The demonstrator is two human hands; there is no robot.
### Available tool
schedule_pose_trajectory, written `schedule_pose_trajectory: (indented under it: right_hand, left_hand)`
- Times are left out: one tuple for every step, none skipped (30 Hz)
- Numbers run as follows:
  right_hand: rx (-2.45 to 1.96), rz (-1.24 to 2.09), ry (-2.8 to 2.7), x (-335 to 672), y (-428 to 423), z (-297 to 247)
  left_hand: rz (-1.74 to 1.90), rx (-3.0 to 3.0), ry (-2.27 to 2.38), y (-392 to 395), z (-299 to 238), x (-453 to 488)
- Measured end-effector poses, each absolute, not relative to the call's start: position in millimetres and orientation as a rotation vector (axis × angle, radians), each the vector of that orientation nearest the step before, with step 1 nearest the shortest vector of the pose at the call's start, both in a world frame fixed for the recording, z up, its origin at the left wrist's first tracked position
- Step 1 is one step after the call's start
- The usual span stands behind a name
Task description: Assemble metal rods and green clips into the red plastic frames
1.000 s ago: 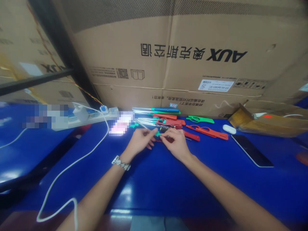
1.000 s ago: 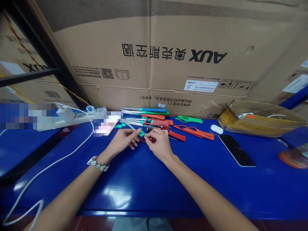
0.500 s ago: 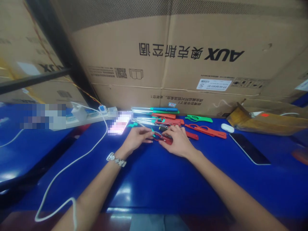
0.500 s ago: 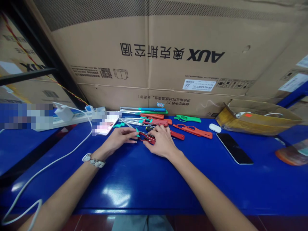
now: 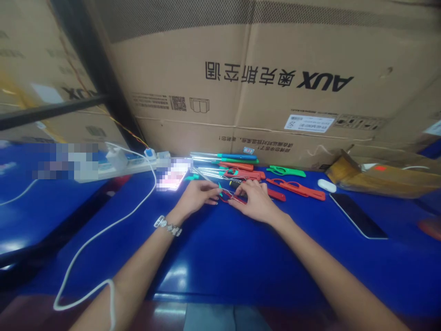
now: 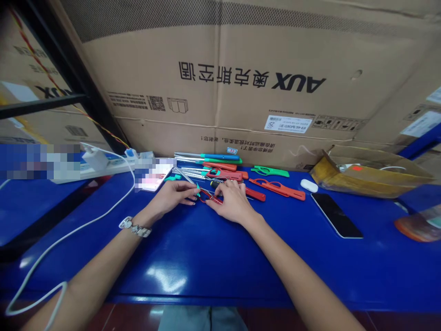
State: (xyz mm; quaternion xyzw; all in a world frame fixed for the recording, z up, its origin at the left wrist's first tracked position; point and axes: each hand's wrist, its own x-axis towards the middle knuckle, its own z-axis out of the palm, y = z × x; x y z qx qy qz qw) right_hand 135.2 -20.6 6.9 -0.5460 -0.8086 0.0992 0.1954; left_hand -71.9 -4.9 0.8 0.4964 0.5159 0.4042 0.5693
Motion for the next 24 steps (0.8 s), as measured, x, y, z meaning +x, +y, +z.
schedule_pose_trajectory:
  right_hand:
    - [-1.546,0.296,-2.285,136.2,-18.7,8.5]
    - [-1.565,0.318,-2.305,136.9,-16.2,10.1]
    - [-1.586,0.345,-2.322,137.1,-13.1,11.6]
    - [-1.609,0.379,-2.338,136.9,-9.8,13.1]
    - [-1.633,0.416,-2.355,136.2,-6.4,14.7]
    - [-1.659,0.452,-2.368,135.1,-3.3,16.4]
    - [-1.688,0.482,-2.378,133.8,-0.7,18.1]
    - [-1.718,0.509,-2.385,132.3,1.2,19.8]
    - [-1.747,0.53,-2.39,131.0,2.2,21.2]
    - [-1.769,0.539,-2.389,129.9,2.2,22.4]
    - [-1.777,0.539,-2.387,129.2,1.2,23.2]
    - [-1.766,0.539,-2.386,128.9,-0.6,23.4]
    - [-1.737,0.542,-2.38,129.0,-3.0,23.2]
    - [-1.7,0.552,-2.368,129.6,-5.8,22.5]
    - [-1.66,0.569,-2.345,130.5,-8.7,21.4]
    - [-1.624,0.593,-2.31,131.6,-11.3,19.9]
    - [-1.593,0.623,-2.26,132.9,-13.4,18.0]
    - [-1.563,0.655,-2.2,134.3,-14.7,15.8]
    - [-1.53,0.693,-2.134,135.6,-15.3,13.3]
    - [-1.488,0.738,-2.069,136.8,-15.1,10.6]
    - [-1.442,0.791,-2.005,137.8,-14.2,7.9]
    - [-1.397,0.851,-1.945,138.5,-13.1,5.4]
    - [-1.357,0.911,-1.896,138.8,-11.9,3.3]
    - [-1.324,0.967,-1.86,138.9,-10.9,1.7]
  left_hand:
    - [0.944,1.174,1.207,-4.9,1.3,-72.5]
    - [0.939,1.184,1.204,-4.9,1.6,-73.1]
    - [0.934,1.191,1.203,-4.8,1.8,-73.7]
    - [0.932,1.196,1.204,-4.8,2.0,-74.1]
    - [0.931,1.197,1.204,-4.7,2.0,-74.4]
    - [0.929,1.195,1.206,-4.7,2.1,-74.5]
    - [0.926,1.192,1.208,-4.7,2.2,-74.4]
    - [0.926,1.188,1.211,-4.8,2.4,-74.3]
    - [0.926,1.184,1.213,-4.9,2.6,-74.0]
    - [0.929,1.18,1.214,-5.0,3.0,-73.6]
    - [0.933,1.177,1.216,-5.3,3.5,-73.3]
    - [0.941,1.179,1.217,-5.7,4.1,-72.9]
    - [0.954,1.189,1.216,-6.2,4.8,-72.5]
    - [0.973,1.208,1.214,-6.9,5.6,-72.0]
    - [0.998,1.237,1.208,-7.6,6.4,-71.6]
    - [1.027,1.27,1.198,-8.4,7.2,-71.1]
    - [1.054,1.303,1.183,-9.2,7.9,-70.7]
    - [1.076,1.326,1.166,-9.8,8.4,-70.2]
    - [1.09,1.334,1.152,-10.3,8.6,-69.7]
    - [1.094,1.328,1.142,-10.7,8.6,-69.3]
    - [1.085,1.31,1.139,-11.0,8.3,-68.9]
    - [1.067,1.285,1.141,-11.3,7.9,-68.6]
    - [1.047,1.258,1.147,-11.5,7.4,-68.2]
    - [1.031,1.234,1.151,-11.8,7.0,-67.7]
